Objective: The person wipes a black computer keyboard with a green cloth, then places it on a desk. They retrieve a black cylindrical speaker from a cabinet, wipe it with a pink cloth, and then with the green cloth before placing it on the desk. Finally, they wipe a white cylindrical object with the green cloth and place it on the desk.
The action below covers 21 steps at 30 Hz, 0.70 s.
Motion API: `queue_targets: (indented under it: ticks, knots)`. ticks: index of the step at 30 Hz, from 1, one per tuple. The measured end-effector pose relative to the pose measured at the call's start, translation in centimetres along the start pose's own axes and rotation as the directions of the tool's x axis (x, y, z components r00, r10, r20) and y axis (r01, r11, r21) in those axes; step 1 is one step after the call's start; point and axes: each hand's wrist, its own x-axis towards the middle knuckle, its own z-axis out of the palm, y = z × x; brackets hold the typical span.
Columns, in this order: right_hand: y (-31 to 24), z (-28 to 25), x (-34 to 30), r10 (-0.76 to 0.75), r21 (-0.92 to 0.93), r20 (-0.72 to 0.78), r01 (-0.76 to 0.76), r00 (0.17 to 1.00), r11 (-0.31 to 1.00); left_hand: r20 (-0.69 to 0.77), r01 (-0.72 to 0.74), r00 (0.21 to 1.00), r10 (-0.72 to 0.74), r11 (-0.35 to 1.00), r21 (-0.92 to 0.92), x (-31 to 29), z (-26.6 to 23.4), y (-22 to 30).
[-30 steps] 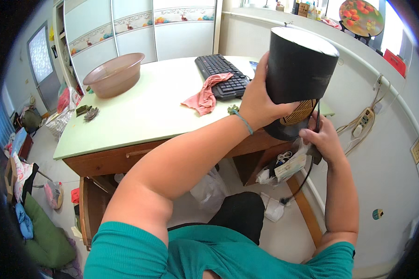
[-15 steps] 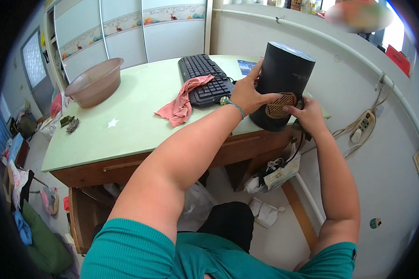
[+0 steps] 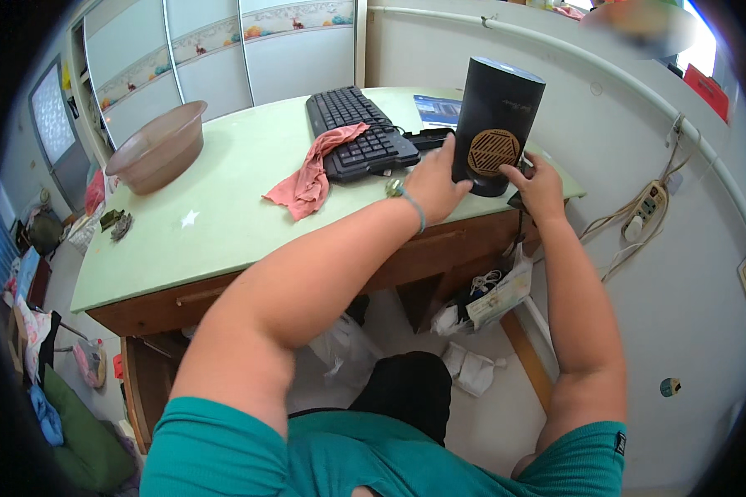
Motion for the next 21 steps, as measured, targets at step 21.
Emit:
queue_targets:
  ticks: [21]
  knots:
    - [0.3,3.3,-4.1,-0.7,-0.357,-0.265,0.607,0.663,0.71,-0.087,-0.513,0.809,0.581,0.772,0.376,-0.3,-10.9,1.7]
